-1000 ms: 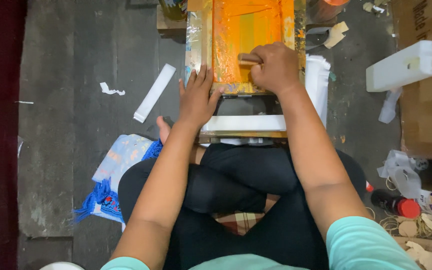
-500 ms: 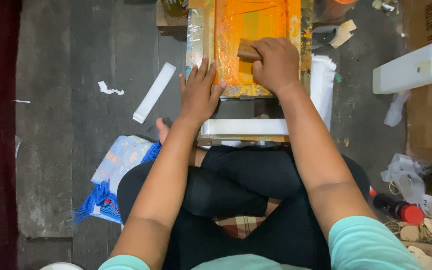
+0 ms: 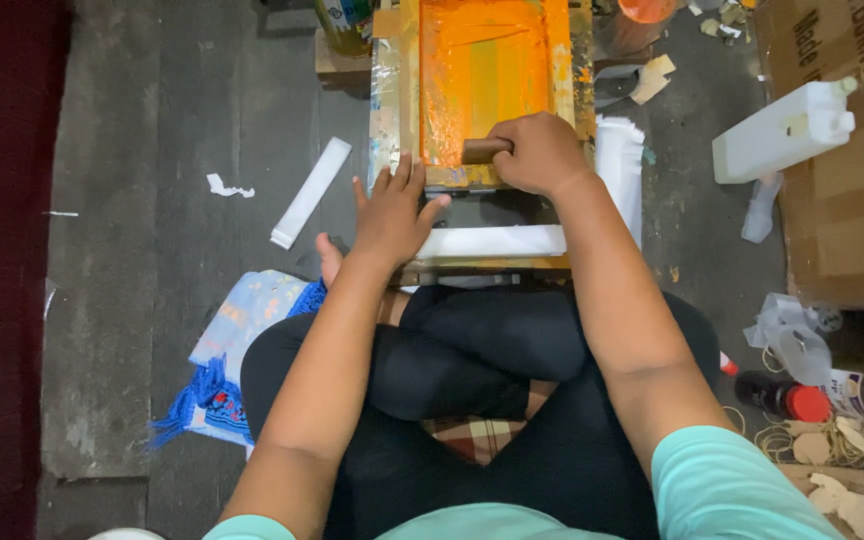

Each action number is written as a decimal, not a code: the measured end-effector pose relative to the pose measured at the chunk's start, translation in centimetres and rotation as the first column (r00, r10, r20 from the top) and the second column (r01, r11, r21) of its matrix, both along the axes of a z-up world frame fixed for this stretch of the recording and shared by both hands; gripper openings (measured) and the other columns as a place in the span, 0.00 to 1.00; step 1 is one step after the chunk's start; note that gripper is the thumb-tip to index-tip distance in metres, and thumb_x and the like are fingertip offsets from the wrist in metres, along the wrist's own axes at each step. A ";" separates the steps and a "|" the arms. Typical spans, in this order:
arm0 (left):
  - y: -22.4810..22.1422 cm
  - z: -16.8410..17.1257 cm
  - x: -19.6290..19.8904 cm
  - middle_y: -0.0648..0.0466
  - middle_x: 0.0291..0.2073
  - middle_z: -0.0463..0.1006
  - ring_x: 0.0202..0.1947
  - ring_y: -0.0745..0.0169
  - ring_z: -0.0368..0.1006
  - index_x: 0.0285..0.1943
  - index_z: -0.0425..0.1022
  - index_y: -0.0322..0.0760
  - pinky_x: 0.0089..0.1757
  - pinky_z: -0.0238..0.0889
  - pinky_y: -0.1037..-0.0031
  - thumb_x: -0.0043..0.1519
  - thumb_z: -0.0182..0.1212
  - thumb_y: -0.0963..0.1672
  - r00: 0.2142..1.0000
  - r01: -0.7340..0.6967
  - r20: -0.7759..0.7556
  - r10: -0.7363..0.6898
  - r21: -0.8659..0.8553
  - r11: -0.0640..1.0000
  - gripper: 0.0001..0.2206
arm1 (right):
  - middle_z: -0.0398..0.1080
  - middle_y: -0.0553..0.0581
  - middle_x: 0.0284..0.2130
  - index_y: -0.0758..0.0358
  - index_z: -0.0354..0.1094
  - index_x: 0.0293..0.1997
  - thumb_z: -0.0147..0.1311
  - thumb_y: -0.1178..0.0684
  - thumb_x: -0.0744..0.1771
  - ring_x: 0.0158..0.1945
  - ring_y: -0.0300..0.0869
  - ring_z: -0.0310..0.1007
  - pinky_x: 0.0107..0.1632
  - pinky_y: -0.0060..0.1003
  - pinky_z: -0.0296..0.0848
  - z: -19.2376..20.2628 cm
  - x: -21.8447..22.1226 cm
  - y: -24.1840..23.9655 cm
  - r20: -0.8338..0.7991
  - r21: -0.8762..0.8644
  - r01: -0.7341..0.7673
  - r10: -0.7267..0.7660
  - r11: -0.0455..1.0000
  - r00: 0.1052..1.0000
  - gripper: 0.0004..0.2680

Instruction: The person positions a translucent strip on a screen printing frame and uses a small block to smooth it down before lifting the strip to inspect it.

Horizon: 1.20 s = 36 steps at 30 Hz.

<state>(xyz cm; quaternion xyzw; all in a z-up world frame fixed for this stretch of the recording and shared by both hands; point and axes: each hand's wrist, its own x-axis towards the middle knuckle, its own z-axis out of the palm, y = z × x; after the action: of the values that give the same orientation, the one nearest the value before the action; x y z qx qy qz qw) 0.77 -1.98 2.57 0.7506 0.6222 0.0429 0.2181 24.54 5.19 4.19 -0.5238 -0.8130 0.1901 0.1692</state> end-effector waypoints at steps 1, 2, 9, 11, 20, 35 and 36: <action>0.1 0.2 0.1 0.46 0.79 0.50 0.75 0.36 0.50 0.79 0.55 0.39 0.65 0.26 0.28 0.71 0.42 0.59 1.000 -0.001 0.000 0.001 -0.004 1.000 0.33 | 0.60 0.47 0.15 0.53 0.65 0.23 0.51 0.56 0.62 0.23 0.51 0.66 0.40 0.40 0.69 -0.8 0.3 0.5 0.000 -0.004 -0.001 0.001 1.000 1.000 0.04; 0.2 0.3 0.1 0.46 0.79 0.50 0.76 0.36 0.50 0.80 0.54 0.39 0.65 0.27 0.28 0.71 0.41 0.59 1.000 -0.006 0.005 0.006 -0.010 1.000 0.33 | 0.66 0.51 0.19 0.53 0.71 0.30 0.51 0.56 0.63 0.29 0.55 0.71 0.40 0.45 0.72 -1.6 0.5 1.1 -0.024 0.014 0.010 -0.009 1.000 1.000 0.03; 3.7 -1.4 -0.1 0.53 0.80 0.41 0.78 0.40 0.37 0.81 0.45 0.42 0.66 0.25 0.34 0.69 0.33 0.60 0.999 -0.006 0.044 0.008 -0.035 0.999 0.35 | 0.80 0.55 0.37 0.57 0.81 0.46 0.50 0.56 0.62 0.40 0.55 0.74 0.38 0.52 0.73 -4.2 1.0 4.3 -0.015 0.248 0.066 -0.065 0.966 0.998 0.13; 4.6 -2.2 -0.1 0.55 0.80 0.40 0.78 0.39 0.37 0.81 0.44 0.43 0.66 0.25 0.34 0.70 0.34 0.59 0.997 -0.025 0.072 0.027 -0.018 1.000 0.34 | 0.79 0.56 0.40 0.61 0.79 0.49 0.50 0.58 0.62 0.42 0.56 0.73 0.41 0.52 0.73 -4.8 0.9 4.8 -0.038 0.289 0.052 -0.043 0.956 0.998 0.14; 4.9 -2.3 0.0 0.57 0.81 0.37 0.79 0.38 0.36 0.82 0.41 0.47 0.66 0.24 0.32 0.69 0.34 0.60 0.996 -0.042 0.082 0.042 -0.005 0.999 0.34 | 0.78 0.53 0.46 0.56 0.77 0.54 0.50 0.54 0.63 0.47 0.55 0.71 0.36 0.53 0.72 -4.3 -0.2 4.5 0.099 0.248 0.039 -0.065 0.968 0.993 0.16; -0.1 -0.2 0.2 0.47 0.79 0.50 0.76 0.40 0.50 0.80 0.53 0.38 0.66 0.21 0.30 0.72 0.39 0.60 1.000 -0.005 -0.013 0.004 -0.012 1.000 0.34 | 0.74 0.59 0.26 0.59 0.80 0.42 0.51 0.57 0.63 0.36 0.60 0.77 0.46 0.54 0.75 0.4 -0.8 -0.7 0.016 -0.035 0.010 -0.009 0.999 1.000 0.10; 0.0 -0.2 0.1 0.46 0.79 0.50 0.76 0.40 0.49 0.80 0.53 0.37 0.66 0.21 0.30 0.72 0.39 0.60 1.000 -0.010 0.003 0.010 -0.010 1.000 0.34 | 0.75 0.59 0.26 0.58 0.80 0.43 0.51 0.57 0.64 0.37 0.60 0.77 0.45 0.54 0.75 0.1 -0.7 -0.4 -0.003 -0.012 0.012 -0.012 1.000 1.000 0.09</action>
<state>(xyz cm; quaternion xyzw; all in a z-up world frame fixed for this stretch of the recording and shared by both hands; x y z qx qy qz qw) 0.92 -1.99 2.36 0.7463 0.6260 0.0419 0.2224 23.88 4.75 4.32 -0.5294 -0.8084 0.1945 0.1684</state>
